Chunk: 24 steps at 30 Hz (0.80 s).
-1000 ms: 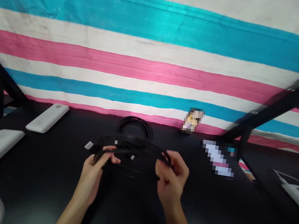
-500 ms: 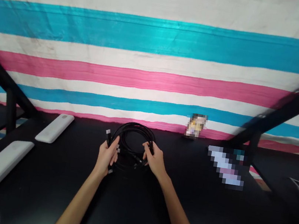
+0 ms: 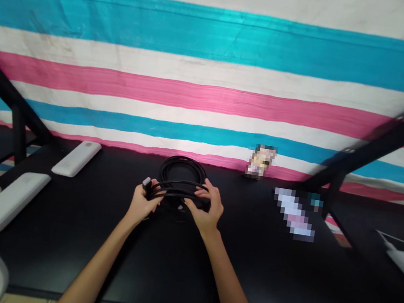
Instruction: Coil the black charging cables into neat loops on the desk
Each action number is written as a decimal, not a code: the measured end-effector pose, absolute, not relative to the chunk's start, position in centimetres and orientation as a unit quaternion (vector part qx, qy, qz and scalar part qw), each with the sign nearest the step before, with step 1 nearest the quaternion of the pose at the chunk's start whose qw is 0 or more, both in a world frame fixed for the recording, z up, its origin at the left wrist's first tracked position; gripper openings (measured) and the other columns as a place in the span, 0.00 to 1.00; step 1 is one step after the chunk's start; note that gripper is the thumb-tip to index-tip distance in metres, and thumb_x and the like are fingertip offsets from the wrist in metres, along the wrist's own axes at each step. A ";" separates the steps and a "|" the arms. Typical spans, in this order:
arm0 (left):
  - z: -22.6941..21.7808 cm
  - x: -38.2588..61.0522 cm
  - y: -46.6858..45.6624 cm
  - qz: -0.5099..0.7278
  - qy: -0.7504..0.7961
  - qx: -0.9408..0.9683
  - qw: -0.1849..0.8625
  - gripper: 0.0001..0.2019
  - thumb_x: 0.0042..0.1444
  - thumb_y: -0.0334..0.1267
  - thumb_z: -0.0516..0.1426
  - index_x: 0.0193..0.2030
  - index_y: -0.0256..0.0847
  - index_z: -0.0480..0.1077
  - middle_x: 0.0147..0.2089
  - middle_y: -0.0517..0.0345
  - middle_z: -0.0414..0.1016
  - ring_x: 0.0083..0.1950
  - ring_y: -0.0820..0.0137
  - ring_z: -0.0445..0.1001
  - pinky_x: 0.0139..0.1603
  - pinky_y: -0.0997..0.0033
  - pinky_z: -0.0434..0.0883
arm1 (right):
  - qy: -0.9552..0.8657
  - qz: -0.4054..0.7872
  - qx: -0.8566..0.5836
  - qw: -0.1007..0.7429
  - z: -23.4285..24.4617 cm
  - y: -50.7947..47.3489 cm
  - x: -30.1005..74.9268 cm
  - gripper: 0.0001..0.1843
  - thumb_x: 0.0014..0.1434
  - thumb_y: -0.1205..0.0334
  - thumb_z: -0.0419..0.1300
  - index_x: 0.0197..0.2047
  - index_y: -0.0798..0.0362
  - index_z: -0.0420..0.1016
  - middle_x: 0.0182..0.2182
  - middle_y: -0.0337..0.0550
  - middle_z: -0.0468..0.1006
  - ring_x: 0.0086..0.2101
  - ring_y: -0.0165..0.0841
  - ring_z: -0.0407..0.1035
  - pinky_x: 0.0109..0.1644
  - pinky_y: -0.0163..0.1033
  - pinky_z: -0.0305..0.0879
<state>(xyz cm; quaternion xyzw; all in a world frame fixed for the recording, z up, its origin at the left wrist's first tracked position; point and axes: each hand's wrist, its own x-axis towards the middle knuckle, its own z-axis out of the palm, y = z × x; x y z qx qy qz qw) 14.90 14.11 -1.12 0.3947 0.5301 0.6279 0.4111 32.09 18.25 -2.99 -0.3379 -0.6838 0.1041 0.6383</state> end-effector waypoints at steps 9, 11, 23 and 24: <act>-1.2 14.3 13.5 0.572 0.528 0.399 0.485 0.15 0.36 0.37 0.69 0.20 0.38 0.65 0.12 0.63 0.65 0.12 0.78 0.60 0.19 0.77 0.62 | -0.681 0.188 -0.425 0.566 -3.1 17.8 32.2 0.24 0.53 0.44 0.61 0.17 0.49 0.59 0.12 0.33 0.63 0.15 0.25 0.57 0.21 0.32 0.59; -1.7 14.2 13.5 0.556 0.522 0.391 0.516 0.16 0.37 0.36 0.69 0.20 0.39 0.64 0.11 0.65 0.62 0.13 0.76 0.61 0.22 0.75 0.66 | -0.679 0.190 -0.433 0.561 -3.2 17.8 32.1 0.25 0.51 0.44 0.61 0.16 0.49 0.55 0.11 0.33 0.62 0.15 0.25 0.56 0.21 0.32 0.59; -1.0 16.0 15.0 0.682 0.476 0.225 0.506 0.21 0.62 0.44 0.53 0.20 0.39 0.56 0.15 0.74 0.43 0.14 0.81 0.42 0.15 0.79 0.52 | -0.654 0.376 -0.425 0.501 -4.2 19.8 31.9 0.12 0.56 0.54 0.57 0.25 0.50 0.64 0.20 0.39 0.74 0.19 0.31 0.67 0.23 0.33 0.63; -1.0 16.3 15.3 0.691 0.479 0.210 0.500 0.20 0.62 0.45 0.53 0.21 0.38 0.58 0.16 0.73 0.45 0.15 0.81 0.43 0.16 0.79 0.53 | -0.645 0.408 -0.417 0.493 -4.1 19.8 31.8 0.12 0.56 0.53 0.57 0.27 0.50 0.64 0.21 0.39 0.75 0.18 0.30 0.67 0.21 0.32 0.62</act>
